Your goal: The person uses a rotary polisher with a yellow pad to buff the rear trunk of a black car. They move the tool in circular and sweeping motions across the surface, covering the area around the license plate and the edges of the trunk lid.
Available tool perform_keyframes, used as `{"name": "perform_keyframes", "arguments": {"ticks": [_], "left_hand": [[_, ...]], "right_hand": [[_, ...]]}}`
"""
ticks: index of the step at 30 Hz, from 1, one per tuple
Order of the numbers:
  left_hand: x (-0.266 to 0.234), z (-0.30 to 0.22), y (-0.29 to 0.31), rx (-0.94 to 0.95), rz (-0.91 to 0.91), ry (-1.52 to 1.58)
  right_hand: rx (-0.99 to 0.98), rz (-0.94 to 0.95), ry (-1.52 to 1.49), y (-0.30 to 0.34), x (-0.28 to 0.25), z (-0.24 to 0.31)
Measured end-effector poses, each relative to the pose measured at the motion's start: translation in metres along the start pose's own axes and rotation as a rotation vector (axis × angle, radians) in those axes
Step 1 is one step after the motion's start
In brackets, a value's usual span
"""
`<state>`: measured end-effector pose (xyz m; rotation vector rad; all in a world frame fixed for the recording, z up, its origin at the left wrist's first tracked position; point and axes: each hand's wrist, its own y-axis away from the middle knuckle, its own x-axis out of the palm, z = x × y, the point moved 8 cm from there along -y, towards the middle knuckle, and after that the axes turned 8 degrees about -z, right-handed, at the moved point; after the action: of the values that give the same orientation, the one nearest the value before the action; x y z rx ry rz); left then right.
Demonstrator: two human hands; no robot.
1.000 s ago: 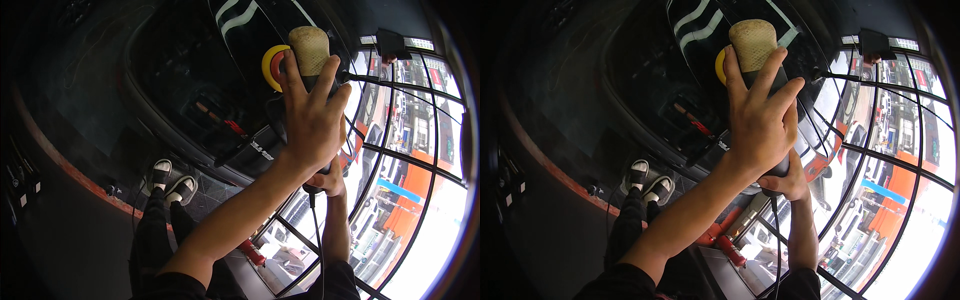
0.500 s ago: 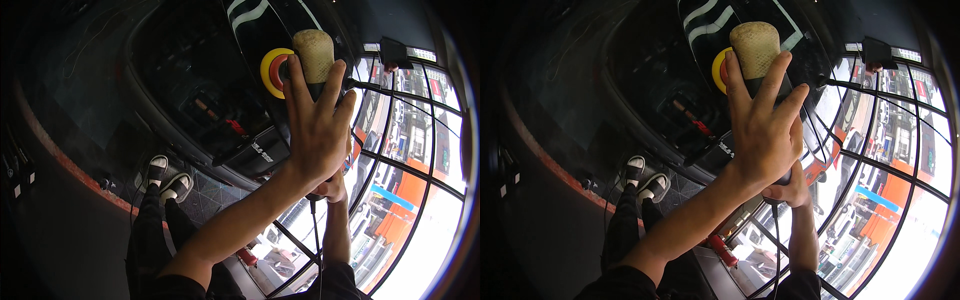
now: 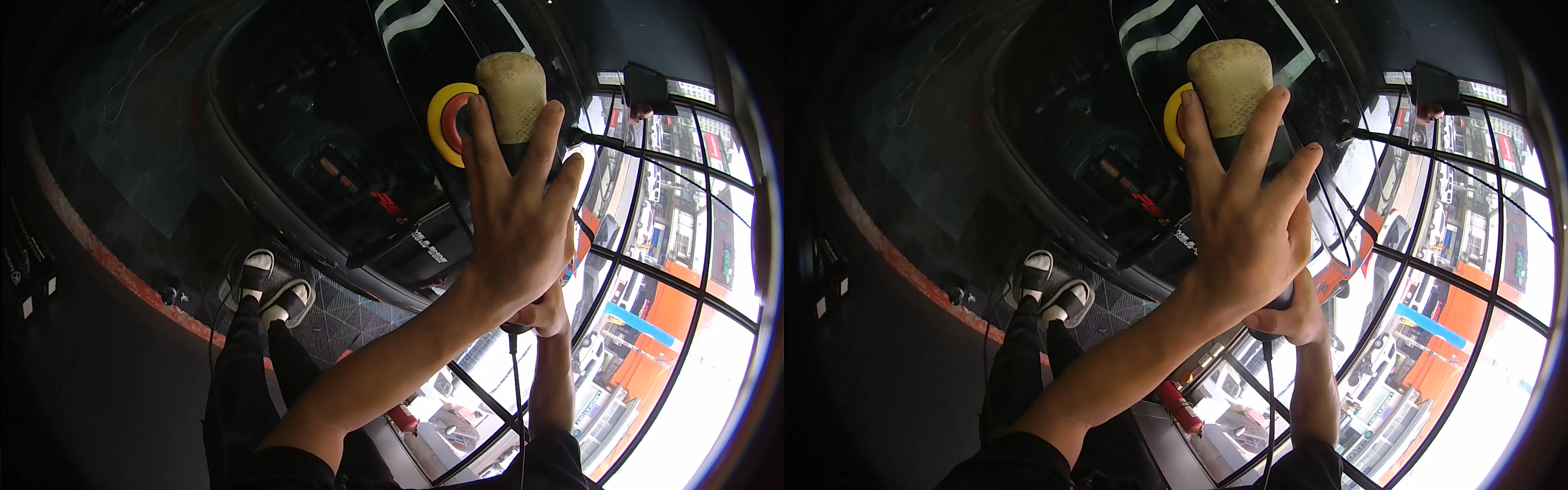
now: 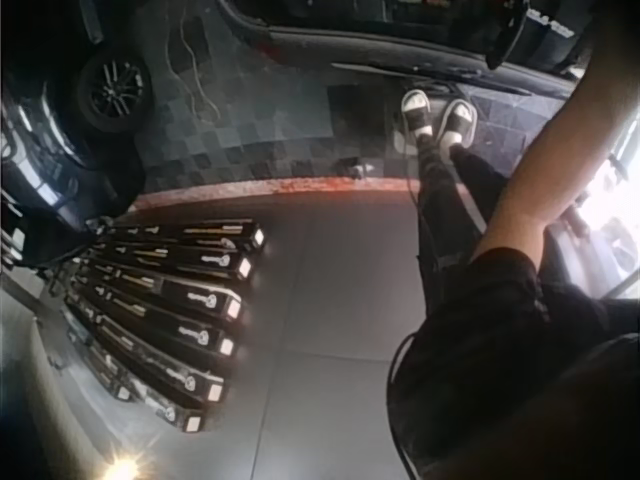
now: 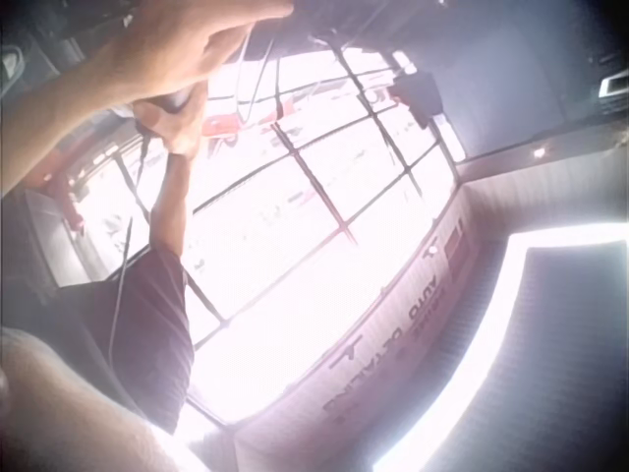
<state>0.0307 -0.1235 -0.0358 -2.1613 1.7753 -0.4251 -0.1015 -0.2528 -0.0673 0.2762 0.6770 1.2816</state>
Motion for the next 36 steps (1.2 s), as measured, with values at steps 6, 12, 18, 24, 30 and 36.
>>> {"name": "perform_keyframes", "arguments": {"ticks": [6, 12, 18, 24, 30, 36], "left_hand": [[0.001, -0.019, 0.029, -0.079, 0.054, 0.049], [0.001, -0.03, 0.048, -0.099, 0.074, 0.106], [-0.004, -0.012, 0.023, -0.041, 0.026, 0.103], [-0.012, 0.001, 0.002, 0.014, -0.032, 0.08], [-0.016, 0.013, -0.011, 0.064, -0.092, 0.088], [-0.016, 0.015, -0.016, 0.078, -0.086, 0.104]], "right_hand": [[0.025, -0.064, -0.014, 0.035, -0.015, -0.013], [-0.002, -0.102, -0.029, 0.048, -0.016, -0.015], [-0.018, -0.056, 0.021, 0.027, -0.005, -0.005], [-0.051, -0.032, 0.075, 0.005, 0.004, 0.007], [-0.092, 0.006, 0.072, -0.015, 0.021, 0.021], [-0.101, -0.027, 0.059, -0.017, 0.026, 0.025]]}}
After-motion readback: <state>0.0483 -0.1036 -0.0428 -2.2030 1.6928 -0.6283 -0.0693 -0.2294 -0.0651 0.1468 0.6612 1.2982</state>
